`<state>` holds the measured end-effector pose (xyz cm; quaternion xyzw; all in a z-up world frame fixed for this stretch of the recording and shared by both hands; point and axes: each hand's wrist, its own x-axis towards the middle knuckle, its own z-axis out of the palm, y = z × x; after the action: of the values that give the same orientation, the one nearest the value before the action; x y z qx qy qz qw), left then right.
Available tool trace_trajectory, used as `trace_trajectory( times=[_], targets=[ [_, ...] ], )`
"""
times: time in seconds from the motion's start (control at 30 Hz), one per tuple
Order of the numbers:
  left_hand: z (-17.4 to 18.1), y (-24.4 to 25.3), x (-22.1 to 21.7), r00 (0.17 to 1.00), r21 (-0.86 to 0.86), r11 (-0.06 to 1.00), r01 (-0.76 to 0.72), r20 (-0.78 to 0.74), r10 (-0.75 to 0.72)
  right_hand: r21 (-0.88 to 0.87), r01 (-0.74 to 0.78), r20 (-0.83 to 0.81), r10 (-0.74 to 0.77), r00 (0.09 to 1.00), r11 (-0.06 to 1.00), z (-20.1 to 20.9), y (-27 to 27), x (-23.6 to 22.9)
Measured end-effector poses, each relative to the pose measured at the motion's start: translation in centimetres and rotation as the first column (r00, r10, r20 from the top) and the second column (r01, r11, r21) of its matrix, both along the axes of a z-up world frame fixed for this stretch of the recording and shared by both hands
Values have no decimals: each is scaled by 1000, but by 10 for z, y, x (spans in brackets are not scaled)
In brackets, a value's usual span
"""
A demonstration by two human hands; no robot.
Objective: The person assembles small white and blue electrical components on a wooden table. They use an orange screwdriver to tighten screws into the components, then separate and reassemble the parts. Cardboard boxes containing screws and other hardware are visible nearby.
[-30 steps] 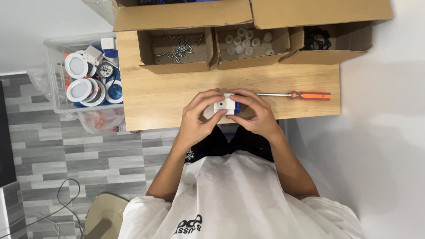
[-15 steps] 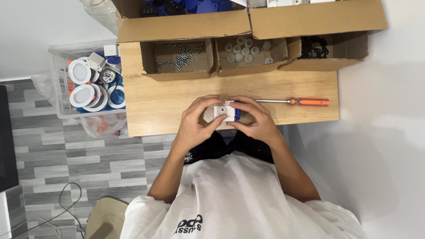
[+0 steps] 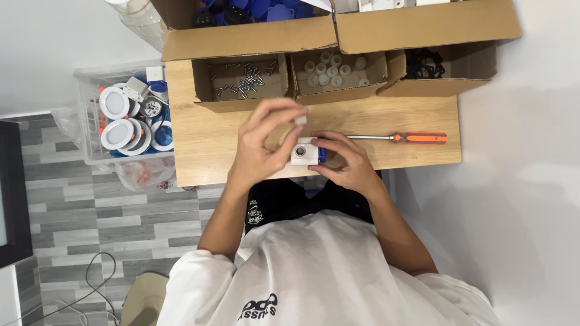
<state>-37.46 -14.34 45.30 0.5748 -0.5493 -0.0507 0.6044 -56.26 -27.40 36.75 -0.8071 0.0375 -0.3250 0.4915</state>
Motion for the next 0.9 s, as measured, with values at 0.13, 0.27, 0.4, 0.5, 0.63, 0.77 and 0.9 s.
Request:
trace_trajectory(
  times=[0.13, 0.27, 0.4, 0.5, 0.63, 0.77, 0.9],
  targets=[
    [6, -22, 11, 1000, -45, 999, -23, 17, 23, 7, -1, 6, 0, 1000, 1000, 3, 1, 1],
    [0, -45, 26, 991, -118, 991, -60, 113, 73, -1, 10, -2, -10, 1000, 1000, 2, 3, -1],
    [13, -51, 31, 947, -99, 993, -59, 308, 87, -44, -22, -87, 18, 996, 999, 6, 3, -9],
    [2, -56, 36, 932, -74, 994, -84, 348, 104, -66, -24, -83, 19, 996, 997, 5, 3, -10],
    [4, -51, 32, 922, -68, 993, -97, 369, 115, -55, -27, -92, 21, 996, 998, 8, 5, -11],
    [-7, -44, 29, 913, -51, 994, -94, 394, 107, -57, -25, -100, 19, 995, 998, 7, 4, -11],
    [-21, -26, 13, 941, -6, 999, -40, 335, 39, -52, -54, -188, 44, 981, 997, 10, 3, -16]
  ],
)
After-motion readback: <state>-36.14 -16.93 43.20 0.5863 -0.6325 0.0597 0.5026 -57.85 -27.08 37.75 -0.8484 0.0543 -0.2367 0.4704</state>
